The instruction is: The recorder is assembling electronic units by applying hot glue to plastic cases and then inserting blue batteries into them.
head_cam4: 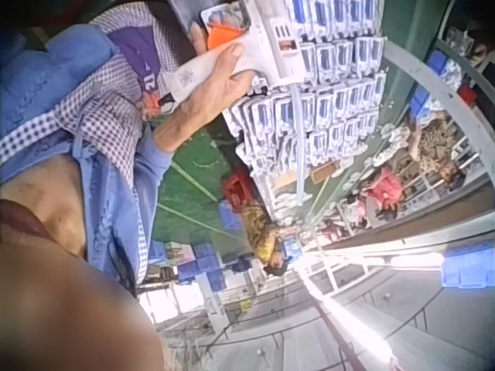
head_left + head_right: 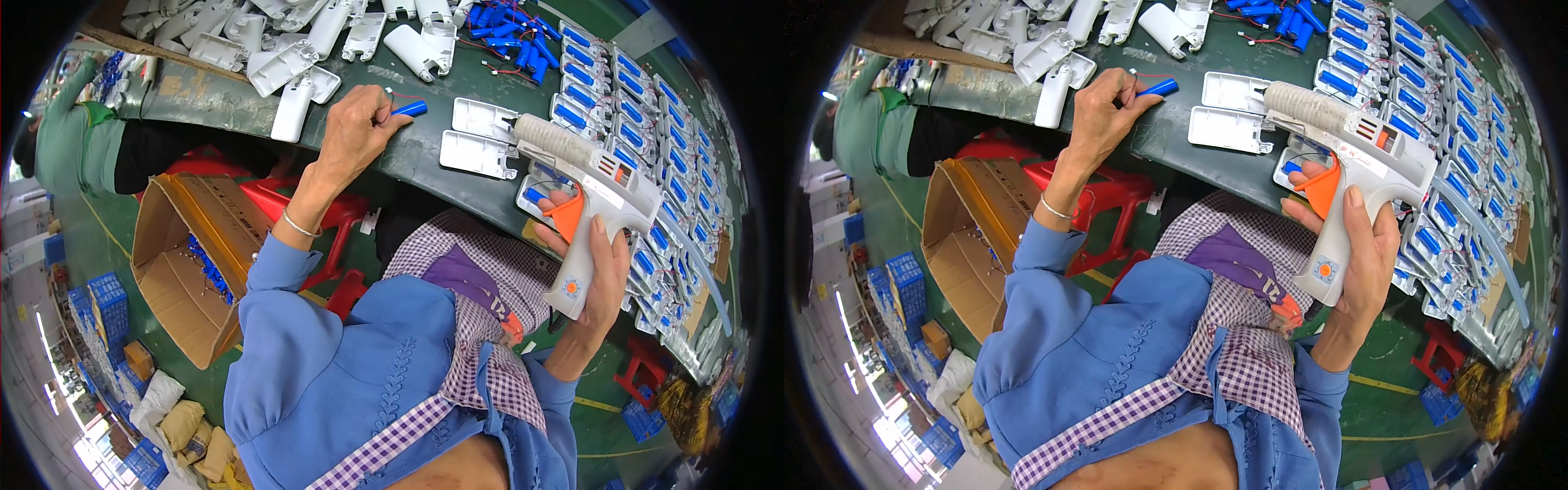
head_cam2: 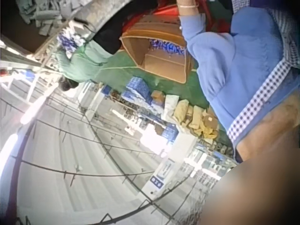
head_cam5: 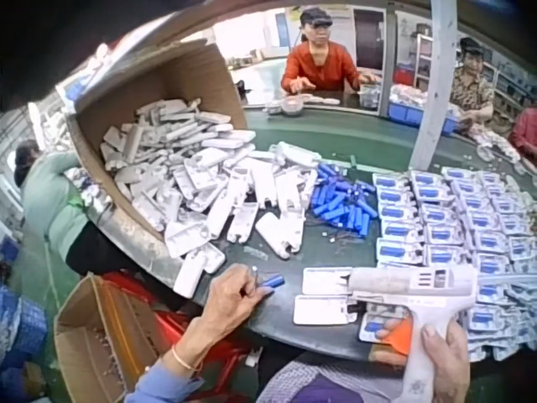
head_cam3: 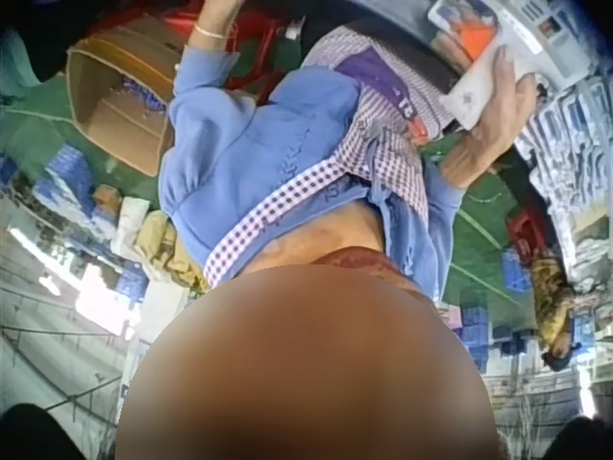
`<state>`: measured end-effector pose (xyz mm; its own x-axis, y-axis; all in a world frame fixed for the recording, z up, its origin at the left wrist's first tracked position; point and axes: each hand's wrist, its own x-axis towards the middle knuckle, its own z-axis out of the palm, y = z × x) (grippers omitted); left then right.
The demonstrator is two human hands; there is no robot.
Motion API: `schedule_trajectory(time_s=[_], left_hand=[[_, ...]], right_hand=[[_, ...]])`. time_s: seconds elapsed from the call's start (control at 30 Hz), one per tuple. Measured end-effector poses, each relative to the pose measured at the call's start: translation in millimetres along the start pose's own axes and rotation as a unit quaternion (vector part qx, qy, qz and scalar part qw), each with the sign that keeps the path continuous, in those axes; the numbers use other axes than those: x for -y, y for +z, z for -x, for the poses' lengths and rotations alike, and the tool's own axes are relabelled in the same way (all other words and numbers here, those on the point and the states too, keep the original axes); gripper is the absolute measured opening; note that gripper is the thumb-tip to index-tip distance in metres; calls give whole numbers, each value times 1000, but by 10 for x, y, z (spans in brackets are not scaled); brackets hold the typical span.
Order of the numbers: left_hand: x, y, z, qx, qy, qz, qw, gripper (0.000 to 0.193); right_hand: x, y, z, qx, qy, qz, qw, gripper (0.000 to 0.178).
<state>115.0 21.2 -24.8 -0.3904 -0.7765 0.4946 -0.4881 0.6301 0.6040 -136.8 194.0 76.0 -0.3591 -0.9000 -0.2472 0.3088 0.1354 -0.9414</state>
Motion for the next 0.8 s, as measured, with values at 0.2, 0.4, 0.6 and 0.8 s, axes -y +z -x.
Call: schedule_trajectory(time_s=[0.2,0.4,0.6,0.8], left_hand=[[-71,46,34,-27,-72,23,997,28],[-132,23,-4,14,-64,-22,998,21],[-293,56,-192,-20,10,5,1000,18],[-406,368,-378,31,117,15,993,19]], right_hand=[[-19,-17,11,11,-6,-14,1000,42],[-30,-30,22,21,-4,-28,999,41],[-27,-50,70,24,1,-50,998,41],[26,-91,171,10,-17,-49,999,42]])
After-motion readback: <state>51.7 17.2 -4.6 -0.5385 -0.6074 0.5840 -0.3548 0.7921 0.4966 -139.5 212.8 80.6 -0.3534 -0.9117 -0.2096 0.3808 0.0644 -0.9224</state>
